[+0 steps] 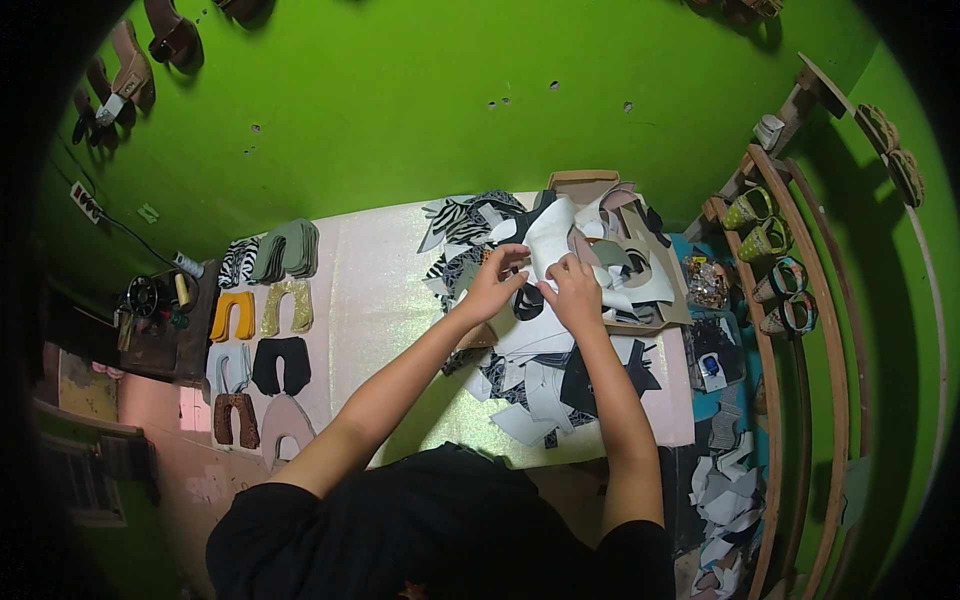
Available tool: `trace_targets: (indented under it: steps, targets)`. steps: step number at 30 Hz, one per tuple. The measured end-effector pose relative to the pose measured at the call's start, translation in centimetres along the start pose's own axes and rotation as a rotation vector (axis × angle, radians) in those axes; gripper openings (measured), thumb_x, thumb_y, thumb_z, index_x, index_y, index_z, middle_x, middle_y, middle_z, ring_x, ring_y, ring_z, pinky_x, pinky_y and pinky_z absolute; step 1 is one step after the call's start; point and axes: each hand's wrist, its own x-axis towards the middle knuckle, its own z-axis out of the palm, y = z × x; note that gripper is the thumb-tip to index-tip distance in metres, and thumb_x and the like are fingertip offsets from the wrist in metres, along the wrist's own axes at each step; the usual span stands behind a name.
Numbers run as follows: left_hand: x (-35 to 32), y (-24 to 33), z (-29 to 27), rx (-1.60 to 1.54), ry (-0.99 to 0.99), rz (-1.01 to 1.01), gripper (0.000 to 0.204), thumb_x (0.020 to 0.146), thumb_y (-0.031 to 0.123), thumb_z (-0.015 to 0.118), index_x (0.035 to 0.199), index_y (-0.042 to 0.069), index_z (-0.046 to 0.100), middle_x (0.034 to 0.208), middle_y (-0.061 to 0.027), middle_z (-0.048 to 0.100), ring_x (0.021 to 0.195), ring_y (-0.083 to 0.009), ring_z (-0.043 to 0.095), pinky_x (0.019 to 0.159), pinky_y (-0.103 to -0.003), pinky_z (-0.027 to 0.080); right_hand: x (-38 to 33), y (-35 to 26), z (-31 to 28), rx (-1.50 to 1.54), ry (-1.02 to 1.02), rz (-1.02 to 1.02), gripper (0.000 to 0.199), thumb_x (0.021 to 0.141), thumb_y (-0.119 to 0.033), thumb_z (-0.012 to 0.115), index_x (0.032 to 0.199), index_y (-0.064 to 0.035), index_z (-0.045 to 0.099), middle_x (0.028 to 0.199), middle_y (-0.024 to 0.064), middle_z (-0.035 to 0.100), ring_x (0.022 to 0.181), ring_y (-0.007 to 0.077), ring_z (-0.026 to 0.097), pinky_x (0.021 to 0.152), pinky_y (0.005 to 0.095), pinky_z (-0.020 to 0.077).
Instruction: Organizing and stacking various colored and patterned shoe upper components on a work table.
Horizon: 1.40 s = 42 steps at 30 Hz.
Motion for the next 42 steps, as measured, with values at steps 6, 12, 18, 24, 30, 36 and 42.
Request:
trace_targets:
  steps: [6, 12, 18, 24, 30, 36, 42]
  targets:
    - [0.2, -0.4, 0.4, -0.217, 0.002, -0.072, 0.037, 0.079, 0.003, 0.053, 0.114, 0.0, 0.039, 0.115, -0.0121, 0.047, 0.106, -0.0193, 0.047, 0.088, -0.028, 0.039, -0.1, 0.6, 0.7, 0.012, 0.056, -0.001, 0.009, 0.071, -0.013, 0.062, 0.075, -0.006, 0.058, 0.083, 0.0078, 0.051, 0.076, 0.0281, 0.05, 0.067, 0.037, 0.0438]
    - [-0.5, 0.0, 0.0, 0.254, -0.133, 0.068, 0.04, 0.078, 0.004, 0.052, 0.116, -0.001, 0.04, 0.116, -0.0172, 0.049, 0.11, -0.026, 0.048, 0.094, -0.036, 0.037, 0.5, 1.8, 0.8, 0.226, 0.117, 0.272, 0.011, 0.077, -0.011, 0.053, 0.081, -0.0017, 0.056, 0.077, 0.0144, 0.058, 0.073, 0.0323, 0.056, 0.066, 0.0397, 0.044]
    - [-1.7, 0.6, 0.1, 0.898, -0.24, 0.244, 0.049, 0.072, 0.012, 0.057, 0.118, 0.005, 0.044, 0.124, -0.0131, 0.045, 0.115, -0.0293, 0.042, 0.093, -0.042, 0.035, 1.4, 4.9, 0.7, 0.397, 0.393, 0.54, 0.018, 0.084, -0.014, 0.046, 0.091, 0.0015, 0.051, 0.077, 0.0203, 0.059, 0.074, 0.0323, 0.058, 0.069, 0.038, 0.0436]
    - [-1.9, 0.8, 0.5, 0.92, -0.274, 0.213, 0.049, 0.072, 0.016, 0.058, 0.119, 0.008, 0.043, 0.127, -0.0115, 0.042, 0.117, -0.0304, 0.039, 0.093, -0.046, 0.033, 1.6, 9.5, -0.4, 0.414, 0.659, 0.623, 0.021, 0.089, -0.015, 0.041, 0.097, 0.0032, 0.047, 0.087, 0.0178, 0.056, 0.079, 0.0269, 0.054, 0.074, 0.034, 0.0414]
    - [-1.5, 2.1, 0.0, 0.582, -0.182, 0.19, 0.037, 0.077, 0.018, 0.055, 0.111, 0.005, 0.049, 0.117, -0.0145, 0.049, 0.112, -0.0303, 0.043, 0.092, -0.04, 0.035, 2.9, 5.8, -5.3, 0.795, 0.739, 0.345, 0.018, 0.093, -0.016, 0.039, 0.098, -0.0004, 0.046, 0.089, 0.0042, 0.052, 0.081, 0.0097, 0.048, 0.076, 0.024, 0.0394]
    - [-1.7, 6.1, 0.3, 0.287, -0.21, 0.141, 0.034, 0.084, 0.02, 0.05, 0.115, 0.007, 0.051, 0.116, -0.0094, 0.053, 0.102, -0.0207, 0.051, 0.083, -0.03, 0.04, 3.7, 1.3, -7.6, 0.952, 0.774, 0.244, 0.018, 0.093, -0.016, 0.04, 0.096, 0.0003, 0.046, 0.089, 0.0045, 0.05, 0.082, 0.0098, 0.045, 0.078, 0.0236, 0.0375]
    - [-2.3, 7.6, 0.7, 0.269, -0.267, 0.183, 0.041, 0.085, 0.024, 0.05, 0.124, 0.009, 0.045, 0.122, -0.0088, 0.049, 0.105, -0.0186, 0.049, 0.08, -0.031, 0.041, 3.9, -1.1, -8.1, 0.974, 0.78, 0.256, 0.017, 0.092, -0.016, 0.041, 0.097, -0.0007, 0.046, 0.089, 0.0037, 0.05, 0.083, 0.0092, 0.046, 0.078, 0.0233, 0.0376]
